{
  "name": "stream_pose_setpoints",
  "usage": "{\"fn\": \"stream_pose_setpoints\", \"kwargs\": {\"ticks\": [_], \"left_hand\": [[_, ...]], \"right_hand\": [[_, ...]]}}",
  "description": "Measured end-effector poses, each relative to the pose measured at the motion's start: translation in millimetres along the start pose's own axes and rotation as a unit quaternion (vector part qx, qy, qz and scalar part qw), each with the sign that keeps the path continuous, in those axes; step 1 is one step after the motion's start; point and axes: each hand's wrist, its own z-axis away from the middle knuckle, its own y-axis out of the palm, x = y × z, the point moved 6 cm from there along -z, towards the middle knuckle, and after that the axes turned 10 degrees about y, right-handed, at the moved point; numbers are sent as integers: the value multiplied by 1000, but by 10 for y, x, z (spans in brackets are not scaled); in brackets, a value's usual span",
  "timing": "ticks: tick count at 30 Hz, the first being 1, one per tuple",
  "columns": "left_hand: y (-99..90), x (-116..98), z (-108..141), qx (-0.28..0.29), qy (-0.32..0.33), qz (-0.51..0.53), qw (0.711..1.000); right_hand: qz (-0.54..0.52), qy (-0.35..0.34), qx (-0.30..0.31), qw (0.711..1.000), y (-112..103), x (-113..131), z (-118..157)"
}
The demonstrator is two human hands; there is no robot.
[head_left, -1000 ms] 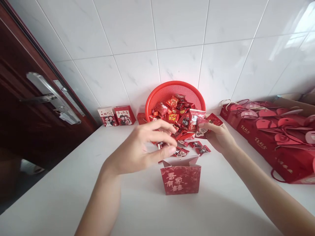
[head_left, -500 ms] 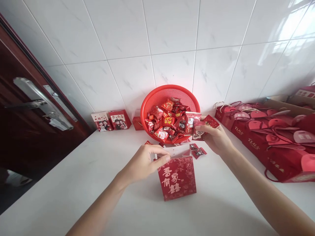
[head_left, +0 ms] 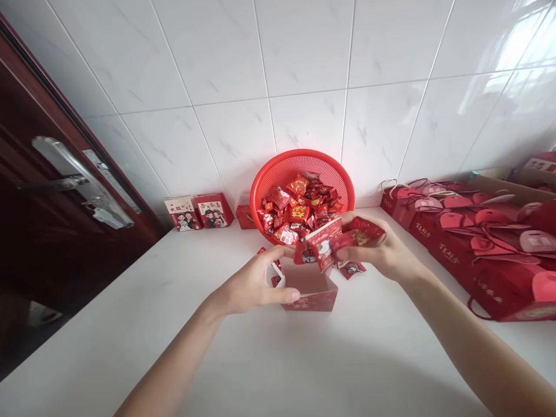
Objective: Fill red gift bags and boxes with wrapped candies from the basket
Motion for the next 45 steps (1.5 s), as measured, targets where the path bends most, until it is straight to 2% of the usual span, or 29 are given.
{"fn": "stream_pose_setpoints", "kwargs": {"ticks": [3,6,10,15,23,28,32,35,40,43,45], "left_hand": [[17,3,-20,3,18,24,1000],[33,13,-27,12,27,47,998],[49,38,-24,23,24,59,998],[27,20,-40,5,57,41,998],[15,84,-42,15,31,48,998],[7,95,-55,12,27,32,999],[12,129,-50,9,18,31,999],[24,147,-39,13,14,41,999],[36,116,-39,18,31,51,998],[33,94,-41,16,38,45,998],[31,87,-40,17,38,43,998]], "right_hand": [[109,-46,22,993,195,82,85],[249,-101,16,963,373,151,144],[345,-134,-15,929,446,190,169],[338,-151,-37,928,384,222,175],[340,-134,26,930,465,104,148],[265,-101,-27,959,365,121,135],[215,-88,-43,972,357,82,112],[219,-117,-40,968,424,31,77],[324,-185,-41,927,526,-53,21],[293,-174,-41,939,501,-73,1],[238,-152,-68,957,433,-54,6]]}}
